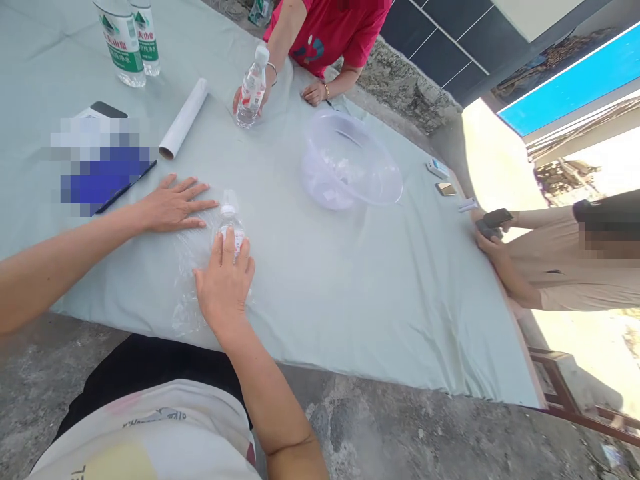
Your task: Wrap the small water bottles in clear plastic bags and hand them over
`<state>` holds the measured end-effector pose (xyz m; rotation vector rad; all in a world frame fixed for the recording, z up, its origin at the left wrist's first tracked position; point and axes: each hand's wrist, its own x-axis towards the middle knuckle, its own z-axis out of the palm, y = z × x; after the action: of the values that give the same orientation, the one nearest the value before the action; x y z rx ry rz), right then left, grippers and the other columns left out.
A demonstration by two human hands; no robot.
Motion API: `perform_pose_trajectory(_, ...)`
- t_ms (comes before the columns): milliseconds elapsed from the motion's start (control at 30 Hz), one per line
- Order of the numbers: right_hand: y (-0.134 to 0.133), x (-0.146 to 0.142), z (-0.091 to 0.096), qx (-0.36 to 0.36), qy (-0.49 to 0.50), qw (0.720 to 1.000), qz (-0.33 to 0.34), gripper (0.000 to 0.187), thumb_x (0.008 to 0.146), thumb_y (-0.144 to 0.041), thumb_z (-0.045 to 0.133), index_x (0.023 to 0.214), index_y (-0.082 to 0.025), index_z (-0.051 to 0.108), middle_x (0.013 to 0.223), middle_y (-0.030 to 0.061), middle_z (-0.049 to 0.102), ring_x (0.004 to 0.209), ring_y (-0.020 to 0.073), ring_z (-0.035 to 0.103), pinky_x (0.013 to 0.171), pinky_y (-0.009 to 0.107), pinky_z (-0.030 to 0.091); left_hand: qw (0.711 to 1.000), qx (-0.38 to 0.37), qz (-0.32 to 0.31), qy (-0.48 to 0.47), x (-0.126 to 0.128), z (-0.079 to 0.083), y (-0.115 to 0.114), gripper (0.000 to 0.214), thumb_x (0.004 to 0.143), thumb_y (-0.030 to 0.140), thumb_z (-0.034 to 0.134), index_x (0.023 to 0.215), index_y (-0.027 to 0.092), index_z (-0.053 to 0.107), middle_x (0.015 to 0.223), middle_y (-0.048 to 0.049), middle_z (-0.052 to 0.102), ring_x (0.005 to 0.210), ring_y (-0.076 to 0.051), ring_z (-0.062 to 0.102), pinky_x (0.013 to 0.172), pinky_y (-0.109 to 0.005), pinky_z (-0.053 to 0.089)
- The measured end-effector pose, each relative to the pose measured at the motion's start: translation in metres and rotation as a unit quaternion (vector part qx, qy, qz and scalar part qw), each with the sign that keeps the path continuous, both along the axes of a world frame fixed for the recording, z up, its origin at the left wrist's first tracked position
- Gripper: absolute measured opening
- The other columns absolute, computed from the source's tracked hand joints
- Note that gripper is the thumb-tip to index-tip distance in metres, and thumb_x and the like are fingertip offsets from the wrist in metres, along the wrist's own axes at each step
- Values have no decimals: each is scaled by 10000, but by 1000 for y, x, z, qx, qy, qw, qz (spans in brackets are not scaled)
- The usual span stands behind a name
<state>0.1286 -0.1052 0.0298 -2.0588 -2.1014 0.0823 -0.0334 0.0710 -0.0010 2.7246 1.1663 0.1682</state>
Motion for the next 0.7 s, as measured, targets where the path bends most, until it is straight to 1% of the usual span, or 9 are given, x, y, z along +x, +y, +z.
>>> perform_pose_trajectory(200, -15, -15, 6, 3, 11, 999, 52, 686, 901, -578, 623, 1431, -149, 553, 1618, 224, 343, 1482, 512, 263, 1064, 711, 360, 993, 47, 93, -64, -14, 19, -15, 498, 997, 253, 372, 1474, 183, 495, 1577, -186, 423, 1483, -323, 366, 1180, -557, 255)
perform_pose_trajectory(267, -22, -20, 12, 9, 22, 996, 91, 669, 910, -593, 599, 1405, -143, 579, 1585, 225, 403, 1483, 529, 254, 1068, 742, 332, 983, 47, 121, -132, -14, 31, -31, 487, 1002, 240, 334, 1454, 180, 504, 1527, -170, 492, 1426, -295, 452, 1159, -520, 316)
perform_pose_trajectory(333, -31, -27, 22, 2, 60, 985, 161, 628, 928, -594, 573, 1368, -147, 606, 1510, 211, 510, 1457, 502, 339, 1081, 739, 327, 965, 29, 155, -211, -15, 44, -50, 475, 1007, 288, 343, 1446, 197, 502, 1486, -136, 545, 1375, -277, 506, 1134, -491, 374)
perform_pose_trajectory(400, -36, -31, 34, -50, 154, 946, 280, 492, 958, -551, 556, 1270, -186, 664, 1348, 145, 664, 1328, 372, 557, 1098, 616, 413, 936, 2, 203, -287, -17, 51, -71, 465, 1005, 336, 370, 1435, 219, 504, 1456, -100, 580, 1350, -264, 530, 1118, -464, 416)
perform_pose_trajectory(467, -35, -28, 44, -119, 308, 863, 381, 336, 988, -486, 542, 1123, -226, 708, 1136, 45, 765, 1070, 203, 718, 1007, 395, 537, 895, -25, 268, -355, -18, 52, -97, 455, 1006, 363, 382, 1420, 226, 509, 1418, -90, 608, 1314, -252, 563, 1090, -433, 462)
perform_pose_trajectory(533, -25, -17, 47, -119, 457, 802, 365, 284, 1008, -440, 521, 992, -237, 719, 970, -9, 786, 890, 126, 743, 863, 267, 580, 856, -40, 327, -398, -16, 48, -126, 460, 1009, 388, 386, 1429, 233, 489, 1397, -101, 616, 1293, -253, 582, 1043, -419, 509)
perform_pose_trajectory(567, -16, -10, 47, -83, 504, 799, 317, 286, 1012, -427, 515, 962, -234, 719, 941, -9, 784, 875, 123, 741, 836, 257, 582, 847, -39, 346, -402, -13, 44, -142, 477, 1008, 405, 396, 1449, 239, 462, 1414, -112, 598, 1309, -263, 570, 1037, -431, 517)
perform_pose_trajectory(633, 5, 3, 42, 6, 523, 824, 219, 296, 1022, -409, 493, 973, -230, 724, 985, 17, 781, 958, 146, 736, 888, 297, 578, 859, -11, 349, -375, -3, 36, -174, 567, 989, 450, 456, 1510, 241, 380, 1512, -150, 500, 1398, -311, 488, 1081, -504, 485)
perform_pose_trajectory(700, 30, 9, 37, 49, 475, 855, 203, 309, 1034, -393, 456, 1061, -242, 725, 1140, 33, 762, 1136, 172, 694, 1010, 364, 543, 893, 40, 330, -303, 8, 27, -201, 719, 918, 505, 585, 1540, 234, 345, 1617, -200, 340, 1509, -419, 291, 1148, -643, 365)
